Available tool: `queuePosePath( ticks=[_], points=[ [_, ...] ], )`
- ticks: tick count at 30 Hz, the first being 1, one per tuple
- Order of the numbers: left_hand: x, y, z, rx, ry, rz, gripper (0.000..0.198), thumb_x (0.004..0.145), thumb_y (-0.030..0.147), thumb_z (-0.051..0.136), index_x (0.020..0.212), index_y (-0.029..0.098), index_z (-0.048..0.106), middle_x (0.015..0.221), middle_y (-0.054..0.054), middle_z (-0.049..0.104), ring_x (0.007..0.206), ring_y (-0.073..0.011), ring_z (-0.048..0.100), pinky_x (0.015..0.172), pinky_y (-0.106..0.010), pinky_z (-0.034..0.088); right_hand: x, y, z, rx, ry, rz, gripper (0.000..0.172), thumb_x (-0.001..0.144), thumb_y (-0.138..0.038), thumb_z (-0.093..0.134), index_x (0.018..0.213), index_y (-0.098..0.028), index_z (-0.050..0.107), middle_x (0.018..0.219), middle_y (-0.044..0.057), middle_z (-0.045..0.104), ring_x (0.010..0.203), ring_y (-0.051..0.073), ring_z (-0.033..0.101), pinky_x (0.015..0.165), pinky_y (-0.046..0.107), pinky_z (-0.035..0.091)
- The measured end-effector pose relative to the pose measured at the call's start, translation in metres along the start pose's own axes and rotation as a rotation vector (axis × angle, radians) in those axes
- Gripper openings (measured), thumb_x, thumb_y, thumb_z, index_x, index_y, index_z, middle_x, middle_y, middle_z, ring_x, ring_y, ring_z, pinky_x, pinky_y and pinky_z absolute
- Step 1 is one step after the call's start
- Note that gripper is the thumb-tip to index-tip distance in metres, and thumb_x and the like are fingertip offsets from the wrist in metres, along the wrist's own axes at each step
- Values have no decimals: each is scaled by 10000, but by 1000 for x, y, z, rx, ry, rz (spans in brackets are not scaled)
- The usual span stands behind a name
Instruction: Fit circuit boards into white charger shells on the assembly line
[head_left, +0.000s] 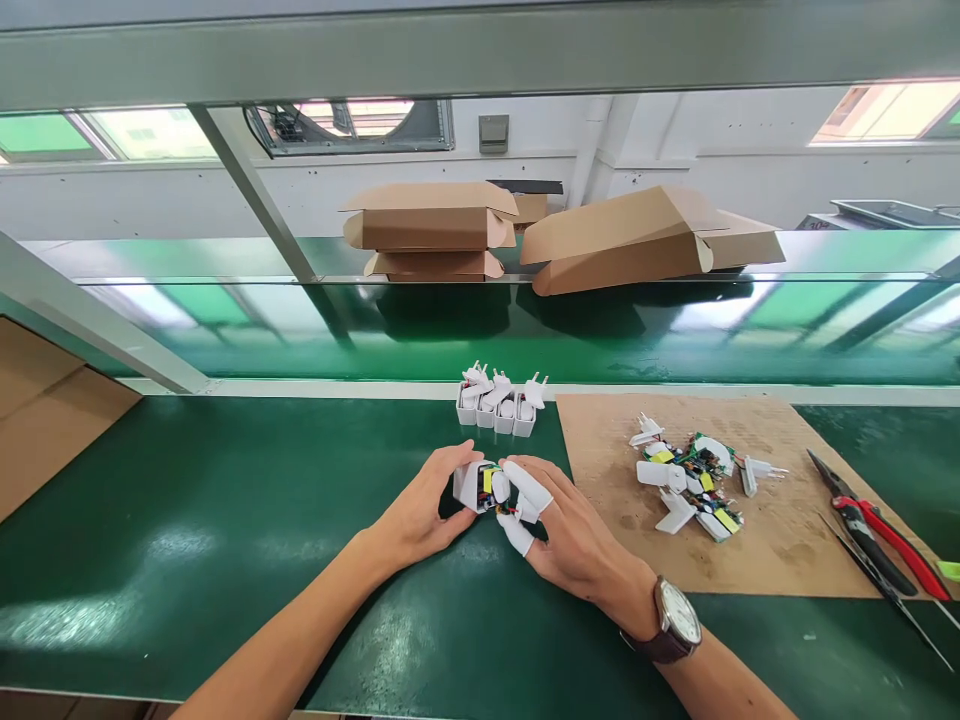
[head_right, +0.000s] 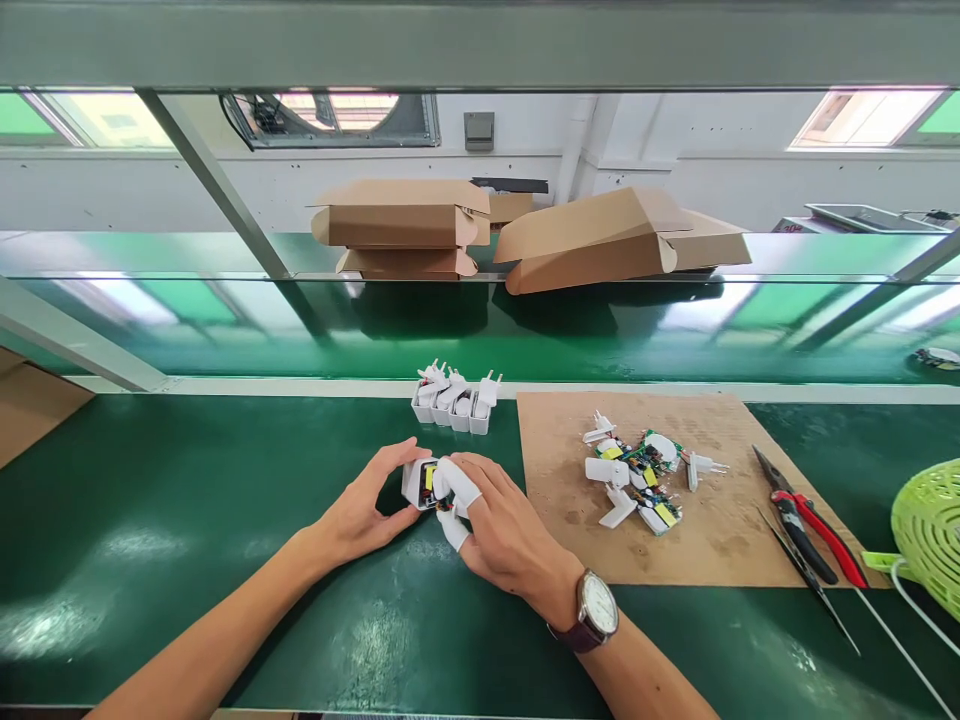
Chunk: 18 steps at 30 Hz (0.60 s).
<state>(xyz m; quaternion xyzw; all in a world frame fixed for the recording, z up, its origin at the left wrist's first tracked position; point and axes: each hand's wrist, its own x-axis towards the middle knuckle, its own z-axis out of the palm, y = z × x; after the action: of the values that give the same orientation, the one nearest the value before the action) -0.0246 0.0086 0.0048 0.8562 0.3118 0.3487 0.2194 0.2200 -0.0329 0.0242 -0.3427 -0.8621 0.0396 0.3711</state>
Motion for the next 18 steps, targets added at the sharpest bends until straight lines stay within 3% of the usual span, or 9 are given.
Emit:
queuePosePath(
  ticks=[9,13,16,18],
  points=[
    [0,3,0,-20,-36,-67,805,903,167,669,1571,290,237,1392,-134,613,1317,-290,593,1110,-510,500,0,0,0,25,-33,43,690,961,-91,537,1575,-201,241,1377,208,587,1342,338,555,1004,570,593],
    [1,4,6,-77,-72,-54,853,892,203,701,1588,303,217,1390,-139,591,1274,-294,611,1088,-500,515,-1,0,7,69,-17,56,680,954,-154,620,1552,-209,301,1357,197,612,1312,338,585,1009,547,591],
    [0,2,7,-78,-107,-78,847,890,218,704,1593,291,237,1430,-154,562,1301,-311,588,1100,-514,502,0,-2,8,192,11,185,650,954,-284,683,1521,-252,368,1306,144,660,1200,288,668,982,465,613],
    [0,-1,5,-71,-100,-87,798,907,203,665,1591,280,260,1437,-156,574,1335,-320,561,1119,-546,477,1,-1,7,254,44,291,477,1008,-282,595,1465,-278,458,1254,102,698,1121,241,710,967,418,620]
  ],
)
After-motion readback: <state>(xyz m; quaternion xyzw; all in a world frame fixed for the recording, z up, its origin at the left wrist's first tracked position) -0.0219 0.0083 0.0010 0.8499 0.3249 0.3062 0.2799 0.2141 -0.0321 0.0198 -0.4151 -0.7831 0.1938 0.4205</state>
